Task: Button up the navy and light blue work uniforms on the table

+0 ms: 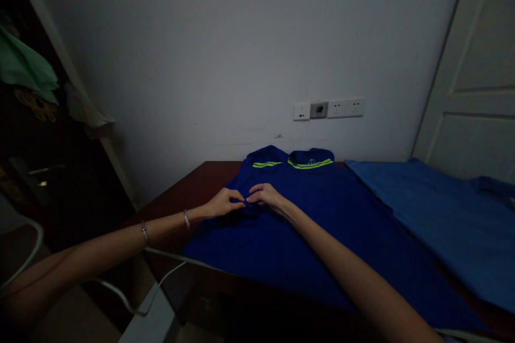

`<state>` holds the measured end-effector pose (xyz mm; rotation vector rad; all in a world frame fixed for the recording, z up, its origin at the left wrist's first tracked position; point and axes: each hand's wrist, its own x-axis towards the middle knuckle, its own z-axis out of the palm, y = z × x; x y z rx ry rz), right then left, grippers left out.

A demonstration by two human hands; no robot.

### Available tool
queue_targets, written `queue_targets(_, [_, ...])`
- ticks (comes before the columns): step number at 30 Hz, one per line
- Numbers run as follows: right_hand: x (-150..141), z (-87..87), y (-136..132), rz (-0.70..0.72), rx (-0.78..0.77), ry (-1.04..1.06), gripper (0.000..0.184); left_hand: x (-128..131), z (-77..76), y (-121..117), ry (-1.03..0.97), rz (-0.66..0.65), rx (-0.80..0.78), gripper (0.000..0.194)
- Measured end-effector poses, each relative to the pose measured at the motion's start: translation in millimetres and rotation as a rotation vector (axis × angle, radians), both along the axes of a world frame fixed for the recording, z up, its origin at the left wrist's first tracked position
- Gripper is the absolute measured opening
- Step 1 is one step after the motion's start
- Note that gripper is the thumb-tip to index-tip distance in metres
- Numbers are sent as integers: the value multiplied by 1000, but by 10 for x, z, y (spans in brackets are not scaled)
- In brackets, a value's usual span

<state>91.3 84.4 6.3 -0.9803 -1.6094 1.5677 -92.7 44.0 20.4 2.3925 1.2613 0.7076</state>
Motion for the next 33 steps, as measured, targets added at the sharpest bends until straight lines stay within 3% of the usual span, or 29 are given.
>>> queue_targets(5, [9,52,44,30,179,-27,32,3,2,-4,-26,70,-2,25])
queue_targets(9, [65,78,116,-40,308,-34,24,-23,8,28,-50,79,35,25])
queue_targets(13, [205,97,191,-87,339,-54,16,-224,94,195,-121,162,29,29])
queue_targets(24, [814,-49,508,-144,445,-265,19,-1561,881,840,-401,739,121,32])
queue_targets(33, [1153,-161,696,-145,485,-431,23,-2491,1167,1358,-457,1130,225,30])
